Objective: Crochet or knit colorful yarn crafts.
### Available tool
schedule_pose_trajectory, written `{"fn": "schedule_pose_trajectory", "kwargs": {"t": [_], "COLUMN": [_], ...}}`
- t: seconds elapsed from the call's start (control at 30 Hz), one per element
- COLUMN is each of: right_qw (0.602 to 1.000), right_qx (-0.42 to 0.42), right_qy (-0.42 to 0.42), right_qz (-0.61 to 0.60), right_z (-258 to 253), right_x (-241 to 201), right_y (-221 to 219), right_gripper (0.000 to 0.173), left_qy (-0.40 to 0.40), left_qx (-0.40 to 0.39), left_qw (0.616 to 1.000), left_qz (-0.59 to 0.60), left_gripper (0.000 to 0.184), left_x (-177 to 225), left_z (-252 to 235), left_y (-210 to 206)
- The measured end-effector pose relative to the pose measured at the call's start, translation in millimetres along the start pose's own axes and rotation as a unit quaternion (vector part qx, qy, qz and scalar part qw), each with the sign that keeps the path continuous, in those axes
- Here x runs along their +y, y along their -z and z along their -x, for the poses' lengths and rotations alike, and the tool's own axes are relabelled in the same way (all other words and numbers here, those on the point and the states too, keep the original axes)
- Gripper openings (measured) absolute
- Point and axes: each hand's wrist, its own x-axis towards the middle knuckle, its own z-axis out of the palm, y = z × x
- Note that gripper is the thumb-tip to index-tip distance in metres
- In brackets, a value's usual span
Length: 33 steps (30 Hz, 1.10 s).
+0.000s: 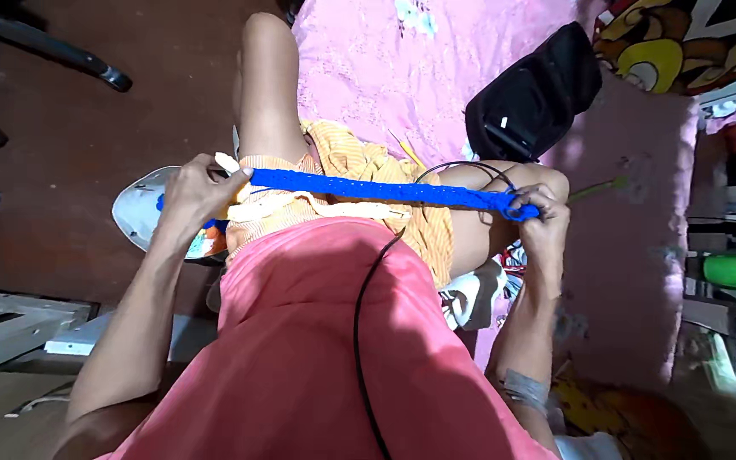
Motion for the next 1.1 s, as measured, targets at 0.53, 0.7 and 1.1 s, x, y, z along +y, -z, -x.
{"fn": "schedule_pose_trajectory", "kwargs": {"t": [0.53, 0.7, 1.1], "right_qw": [0.987, 0.967, 0.958], "right_qx": [0.015, -0.008, -0.044], "right_qy": [-0.053, -0.027, -0.007], "right_qz": [-0.148, -0.254, -0.283], "right_z": [39.4, 42.1, 34.2], "right_x": [39.3, 43.5, 37.5], "right_y": [27.4, 27.6, 22.9], "right_gripper": [0.023, 0.028, 0.023], "left_qy": [-0.222, -0.199, -0.307], "left_qx": [-0.038, -0.016, 0.014], "left_qw": [0.974, 0.961, 0.919], "left_qz": [-0.004, -0.192, 0.248], "left_gripper": [0.045, 0.053, 0.053], "left_x": [61.1, 40.9, 57.2], "left_z": [31.4, 44.2, 3.5], "left_y": [22.6, -32.7, 91.7]}}
